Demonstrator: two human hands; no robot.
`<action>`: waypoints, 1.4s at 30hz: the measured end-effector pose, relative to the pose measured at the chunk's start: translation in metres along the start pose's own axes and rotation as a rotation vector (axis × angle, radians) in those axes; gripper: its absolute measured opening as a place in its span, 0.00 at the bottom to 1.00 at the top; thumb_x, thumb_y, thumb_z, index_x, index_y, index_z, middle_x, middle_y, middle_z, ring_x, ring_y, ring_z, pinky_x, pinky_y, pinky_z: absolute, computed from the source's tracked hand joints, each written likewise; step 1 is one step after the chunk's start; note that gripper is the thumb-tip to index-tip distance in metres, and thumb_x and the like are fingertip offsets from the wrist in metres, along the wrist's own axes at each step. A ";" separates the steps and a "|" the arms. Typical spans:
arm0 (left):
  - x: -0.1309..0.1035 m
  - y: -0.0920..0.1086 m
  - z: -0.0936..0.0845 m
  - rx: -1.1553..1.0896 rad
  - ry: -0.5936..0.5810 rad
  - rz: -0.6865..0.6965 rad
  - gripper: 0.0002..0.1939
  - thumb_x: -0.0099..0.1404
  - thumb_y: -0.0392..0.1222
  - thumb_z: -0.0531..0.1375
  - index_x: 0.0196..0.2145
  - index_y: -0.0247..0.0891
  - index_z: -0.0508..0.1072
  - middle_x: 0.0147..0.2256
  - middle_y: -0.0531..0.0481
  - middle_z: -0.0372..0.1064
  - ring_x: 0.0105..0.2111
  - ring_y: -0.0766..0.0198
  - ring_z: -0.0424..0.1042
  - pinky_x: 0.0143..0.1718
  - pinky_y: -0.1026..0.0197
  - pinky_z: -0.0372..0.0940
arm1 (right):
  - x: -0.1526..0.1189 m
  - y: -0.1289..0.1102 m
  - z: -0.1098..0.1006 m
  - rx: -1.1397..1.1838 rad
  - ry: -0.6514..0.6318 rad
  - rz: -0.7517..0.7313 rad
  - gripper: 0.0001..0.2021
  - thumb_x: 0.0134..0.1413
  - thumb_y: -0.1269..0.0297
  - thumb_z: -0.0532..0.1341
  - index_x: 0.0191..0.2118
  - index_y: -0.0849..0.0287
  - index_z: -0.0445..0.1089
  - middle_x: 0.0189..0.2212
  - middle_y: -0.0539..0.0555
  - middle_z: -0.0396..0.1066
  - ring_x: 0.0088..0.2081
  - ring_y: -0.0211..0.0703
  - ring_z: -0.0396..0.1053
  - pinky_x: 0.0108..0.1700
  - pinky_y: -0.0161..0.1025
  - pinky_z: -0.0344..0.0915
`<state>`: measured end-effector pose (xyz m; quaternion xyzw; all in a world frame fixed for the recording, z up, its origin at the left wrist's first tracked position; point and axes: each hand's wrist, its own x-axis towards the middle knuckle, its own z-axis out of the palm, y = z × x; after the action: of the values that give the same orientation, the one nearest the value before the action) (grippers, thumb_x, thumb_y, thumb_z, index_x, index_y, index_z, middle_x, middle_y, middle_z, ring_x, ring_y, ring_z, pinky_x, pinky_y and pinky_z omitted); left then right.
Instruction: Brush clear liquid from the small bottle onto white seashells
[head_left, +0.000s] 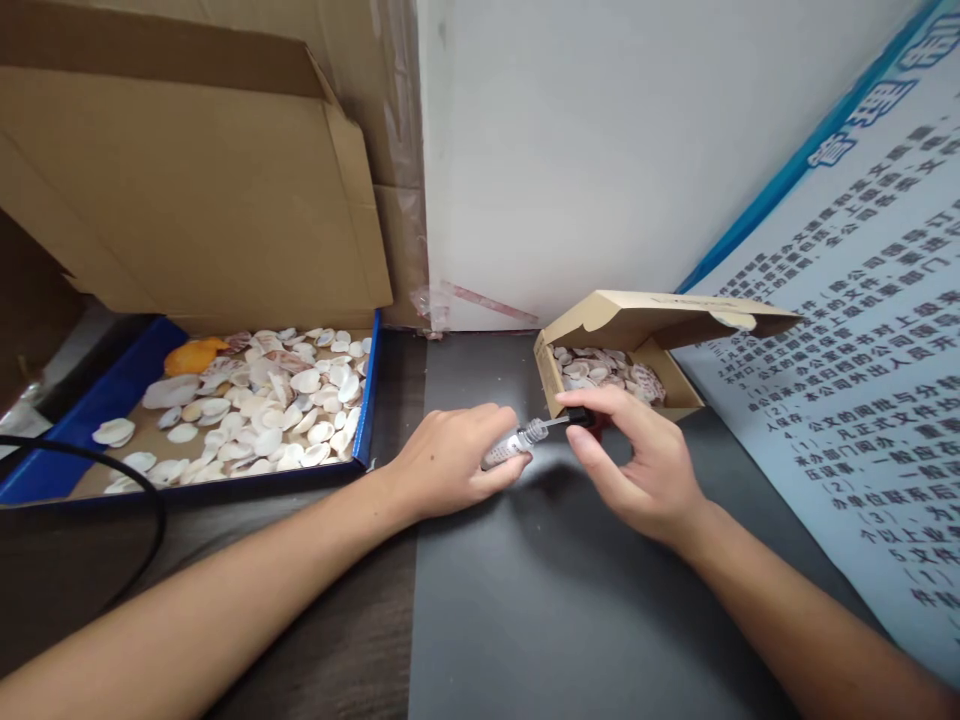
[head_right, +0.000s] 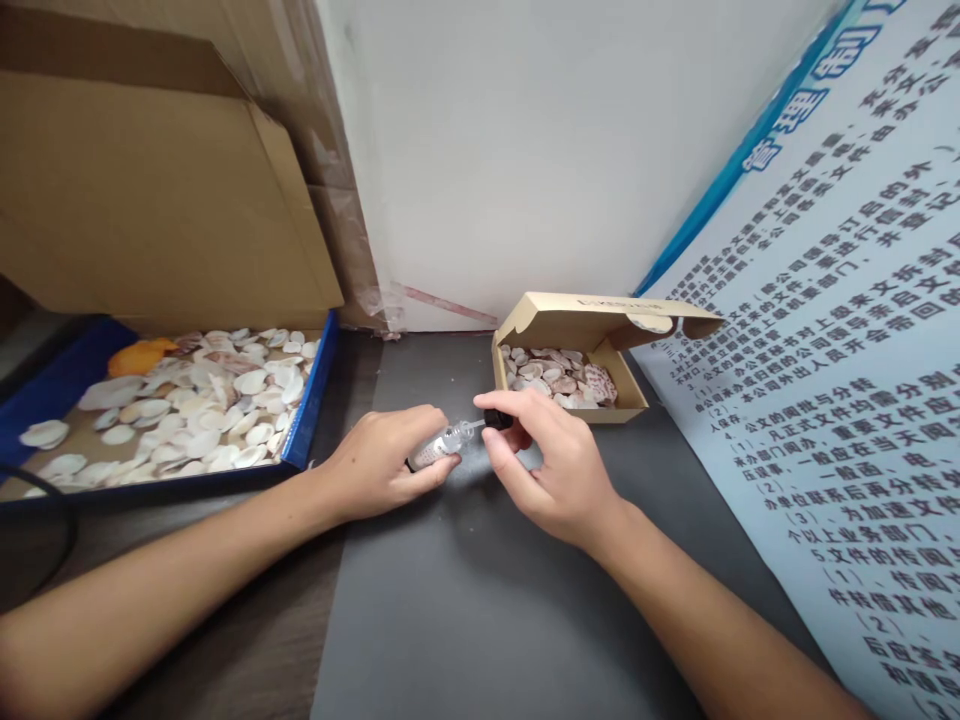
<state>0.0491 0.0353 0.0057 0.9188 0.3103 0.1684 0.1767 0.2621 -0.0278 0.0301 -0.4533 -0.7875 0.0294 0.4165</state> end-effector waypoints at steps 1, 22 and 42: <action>0.000 0.000 0.000 -0.002 0.001 0.002 0.12 0.69 0.49 0.55 0.32 0.42 0.59 0.28 0.55 0.63 0.27 0.64 0.61 0.28 0.62 0.49 | 0.001 -0.001 0.000 0.003 -0.009 -0.017 0.11 0.61 0.73 0.59 0.49 0.58 0.69 0.32 0.51 0.71 0.29 0.38 0.68 0.32 0.36 0.68; -0.002 -0.004 0.002 -0.113 0.041 -0.018 0.12 0.70 0.51 0.54 0.34 0.41 0.63 0.30 0.55 0.65 0.28 0.64 0.64 0.30 0.62 0.54 | 0.001 -0.003 0.001 -0.017 0.016 0.004 0.07 0.62 0.69 0.61 0.46 0.57 0.69 0.27 0.48 0.70 0.25 0.38 0.68 0.29 0.35 0.67; -0.001 -0.001 -0.002 -0.160 -0.070 0.080 0.12 0.70 0.52 0.55 0.36 0.41 0.64 0.30 0.55 0.66 0.26 0.66 0.63 0.28 0.63 0.55 | -0.002 0.003 0.003 0.044 -0.053 0.043 0.19 0.69 0.69 0.52 0.62 0.56 0.64 0.37 0.55 0.73 0.36 0.45 0.73 0.40 0.43 0.71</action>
<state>0.0473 0.0360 0.0068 0.9187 0.2524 0.1674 0.2535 0.2626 -0.0260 0.0254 -0.4598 -0.7876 0.0676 0.4046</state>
